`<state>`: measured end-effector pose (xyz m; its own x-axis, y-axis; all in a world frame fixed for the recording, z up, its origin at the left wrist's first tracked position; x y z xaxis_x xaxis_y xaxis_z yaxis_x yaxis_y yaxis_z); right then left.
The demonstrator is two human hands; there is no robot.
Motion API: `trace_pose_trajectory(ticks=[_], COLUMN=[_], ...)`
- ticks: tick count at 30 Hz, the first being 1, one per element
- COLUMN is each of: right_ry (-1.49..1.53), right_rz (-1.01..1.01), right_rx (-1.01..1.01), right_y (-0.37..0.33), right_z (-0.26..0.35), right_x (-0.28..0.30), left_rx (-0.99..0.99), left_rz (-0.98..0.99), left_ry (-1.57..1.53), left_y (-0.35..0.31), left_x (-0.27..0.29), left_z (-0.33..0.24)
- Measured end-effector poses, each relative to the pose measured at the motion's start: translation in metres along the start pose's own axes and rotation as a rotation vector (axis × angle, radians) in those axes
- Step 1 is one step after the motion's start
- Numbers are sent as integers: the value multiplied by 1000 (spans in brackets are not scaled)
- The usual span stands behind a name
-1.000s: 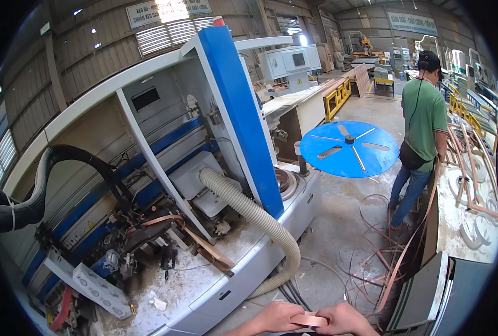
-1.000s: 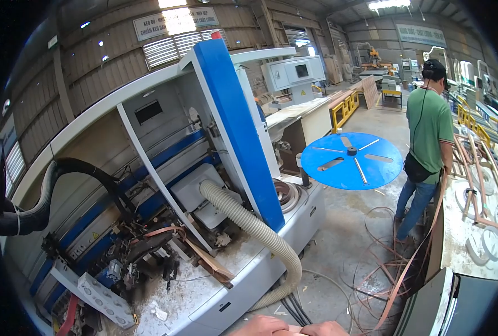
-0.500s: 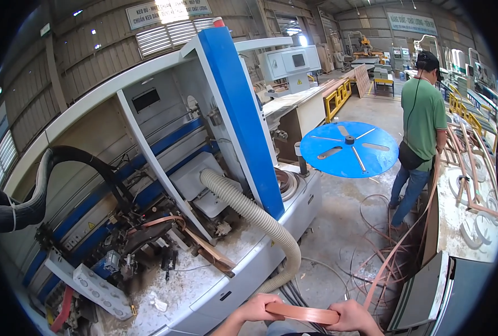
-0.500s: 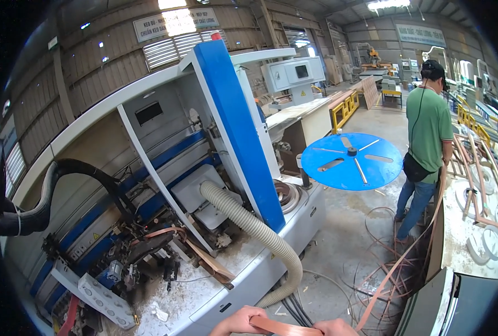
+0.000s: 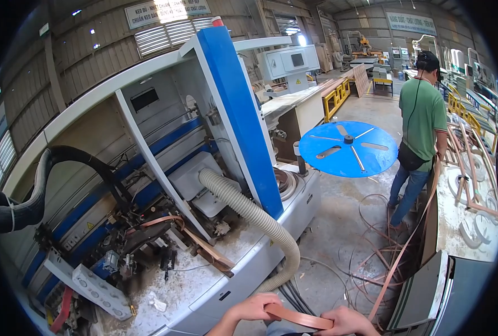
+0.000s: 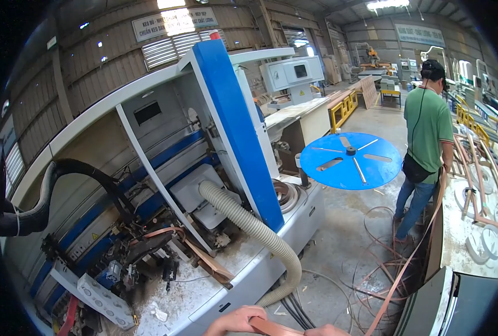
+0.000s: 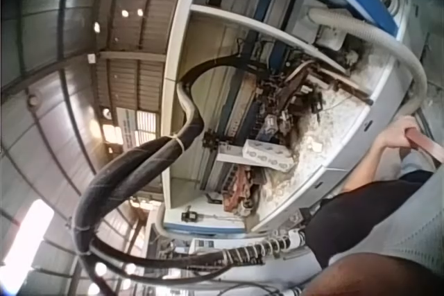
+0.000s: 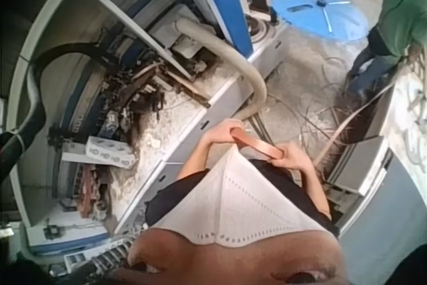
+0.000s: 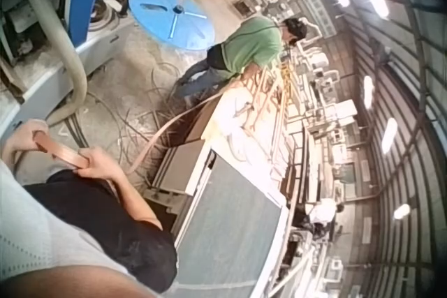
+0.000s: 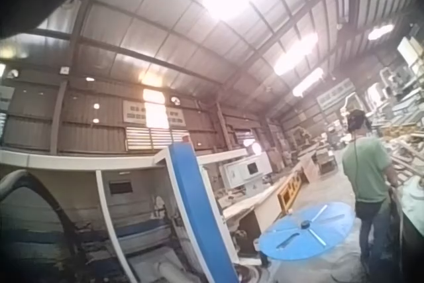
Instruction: Preparing and holding a roll of edge banding material in a furniture factory.
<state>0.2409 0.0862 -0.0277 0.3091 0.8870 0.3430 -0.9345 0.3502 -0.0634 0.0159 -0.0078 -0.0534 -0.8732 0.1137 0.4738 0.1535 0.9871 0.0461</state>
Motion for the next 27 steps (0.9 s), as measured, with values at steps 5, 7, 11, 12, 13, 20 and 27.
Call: trace_pose_trajectory(ticks=[5,7,11,12,13,20,27], right_ry=[-183,-180,-119,-117,-174,-280,-268], right_rz=[-39,-11,-26,-28,-1,42,23], right_rx=[42,77,154,154,154,116,180], right_y=[3,6,6,6,6,4,5], right_z=[1,7,26,28,30,28,34], right_x=[2,-1,1,1,-1,-8,-4], left_rx=[-322,-328,-250,-254,-256,-299,-243], left_rz=[-205,-181,-160,-175,-172,-170,-142], left_ry=[373,333,427,435,435,358,412], left_y=[8,9,8,5,3,-1,-5], left_x=[-16,-29,-26,-23,-23,-22,-25], left_z=[-70,-86,-94,-93,-89,-77,-77])
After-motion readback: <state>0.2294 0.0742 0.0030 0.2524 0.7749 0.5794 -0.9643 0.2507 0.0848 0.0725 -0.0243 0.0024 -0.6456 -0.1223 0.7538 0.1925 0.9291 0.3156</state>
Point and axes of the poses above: each hand's wrist, its own y-axis towards the middle knuckle, its own x-axis out of the back of the hand, z = x × y, the point moved 6 cm from there along y, towards the middle knuckle, and after that the axes turned 4 degrees about -z, right-handed, at the moved point
